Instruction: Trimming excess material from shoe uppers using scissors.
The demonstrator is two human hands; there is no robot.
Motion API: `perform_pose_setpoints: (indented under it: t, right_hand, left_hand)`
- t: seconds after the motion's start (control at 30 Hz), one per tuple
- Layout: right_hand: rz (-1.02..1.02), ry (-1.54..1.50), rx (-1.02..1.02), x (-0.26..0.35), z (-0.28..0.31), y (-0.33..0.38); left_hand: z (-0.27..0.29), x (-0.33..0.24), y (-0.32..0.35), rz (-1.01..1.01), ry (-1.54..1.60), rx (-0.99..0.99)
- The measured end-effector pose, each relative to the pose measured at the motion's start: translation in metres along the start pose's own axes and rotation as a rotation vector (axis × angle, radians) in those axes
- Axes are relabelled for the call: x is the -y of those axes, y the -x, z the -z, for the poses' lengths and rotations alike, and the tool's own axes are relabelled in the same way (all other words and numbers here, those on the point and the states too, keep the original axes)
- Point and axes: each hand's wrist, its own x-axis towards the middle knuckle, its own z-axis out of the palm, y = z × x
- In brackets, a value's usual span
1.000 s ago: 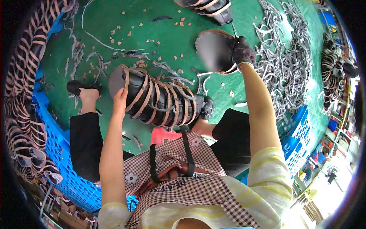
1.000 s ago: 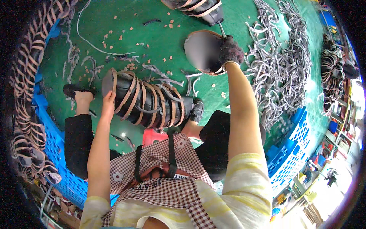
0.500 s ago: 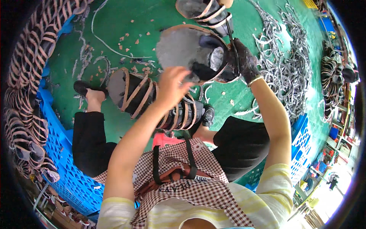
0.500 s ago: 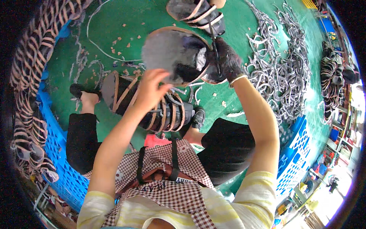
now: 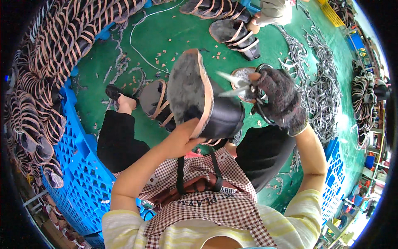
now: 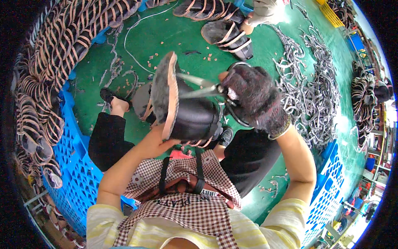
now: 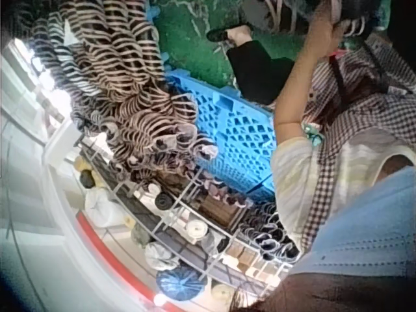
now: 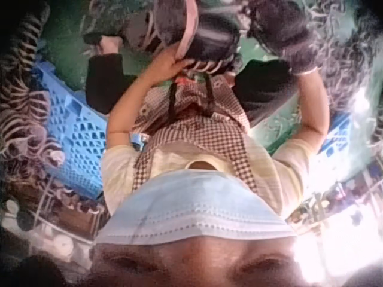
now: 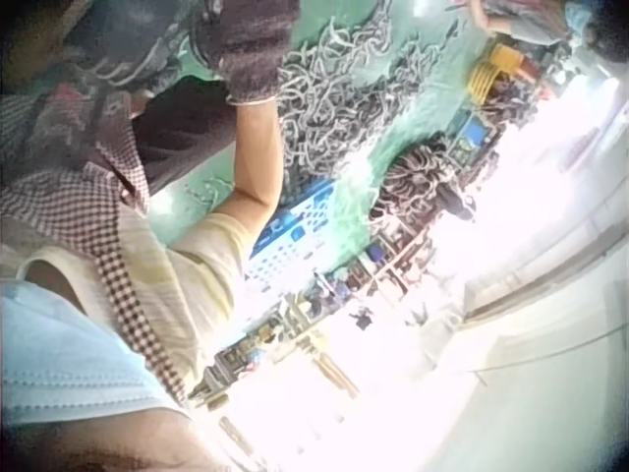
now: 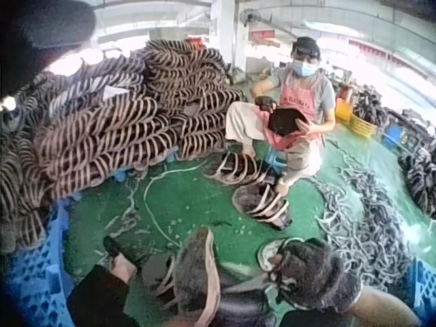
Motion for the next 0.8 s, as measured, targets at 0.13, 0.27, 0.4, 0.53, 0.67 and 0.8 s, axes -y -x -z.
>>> perform_pose_setpoints:
  t: [0.13,0.27,0.4,0.53,0.67,0.8]
  right_hand:
    - [0.120,-0.037,-0.033,0.028,0.004,0.003]
    - [0.079,0.003,-0.047,0.040,0.005,0.010]
    - [0.139,0.022,-0.051,0.042,0.006,0.021]
    - [0.112,0.029,-0.041,0.048,0.013,0.030]
    - [-0.049,-0.132,-0.068,0.047,0.017,0.041]
    - [-0.135,-0.035,-0.108,0.062,0.034,0.050]
  left_hand:
    - [0.013,-0.034,0.019,-0.109,-0.026,0.121]
    - [0.007,-0.039,0.031,-0.291,-0.196,0.159]
    - [0.005,-0.046,0.040,-0.188,-0.141,0.178]
    - [0.003,-0.048,0.043,-0.202,-0.083,0.210]
    - [0.006,-0.059,0.030,-0.086,0.133,0.117]
    - [0.016,-0.074,-0.025,0.321,0.868,-0.250]
